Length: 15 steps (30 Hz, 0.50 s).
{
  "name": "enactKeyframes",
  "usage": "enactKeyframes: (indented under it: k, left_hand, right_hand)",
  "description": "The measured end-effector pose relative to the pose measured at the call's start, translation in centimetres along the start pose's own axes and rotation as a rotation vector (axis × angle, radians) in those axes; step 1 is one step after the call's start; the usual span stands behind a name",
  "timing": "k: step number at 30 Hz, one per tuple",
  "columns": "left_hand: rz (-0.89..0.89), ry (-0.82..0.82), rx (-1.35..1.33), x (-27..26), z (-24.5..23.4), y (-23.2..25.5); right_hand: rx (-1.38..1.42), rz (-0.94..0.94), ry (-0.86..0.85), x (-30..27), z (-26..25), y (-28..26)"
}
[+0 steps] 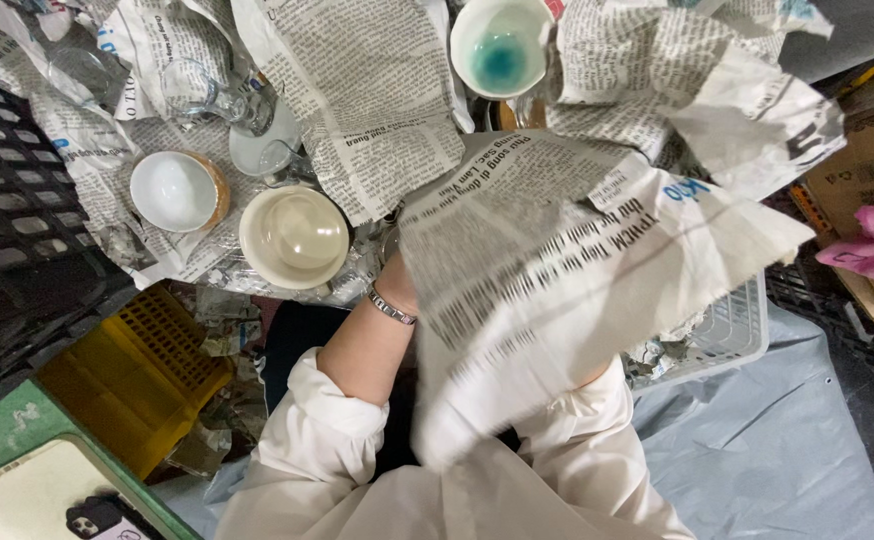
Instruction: The person wraps various ceramic items, including cups and bowls, with newspaper. They fold the paper around each item and place the wrapped pieces into a white plastic basket. The process is repeated for multiple items throughout the clip.
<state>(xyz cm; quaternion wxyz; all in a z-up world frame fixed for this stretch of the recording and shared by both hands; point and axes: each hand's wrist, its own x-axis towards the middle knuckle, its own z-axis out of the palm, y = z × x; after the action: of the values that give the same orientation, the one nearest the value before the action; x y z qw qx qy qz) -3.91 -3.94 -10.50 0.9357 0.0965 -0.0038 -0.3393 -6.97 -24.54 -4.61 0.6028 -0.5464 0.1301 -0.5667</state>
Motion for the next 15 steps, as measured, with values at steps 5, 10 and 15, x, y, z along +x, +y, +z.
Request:
enactKeyframes:
  k: [5,10,15]
  left_hand:
    - [0.011,0.039,-0.003,0.0,1.4,0.0]
    - [-0.030,0.025,0.009,-0.3,2.9,0.4]
    - [-0.075,0.040,-0.010,-1.8,3.1,-0.5]
  right_hand:
    - [-0.040,-0.008,0.010,-0.8,-1.7,-0.3]
    - [-0.060,-0.012,0.017,-1.0,-2.8,-0.3]
    - [-0.068,-0.021,0.027,-0.4,-3.1,-0.2]
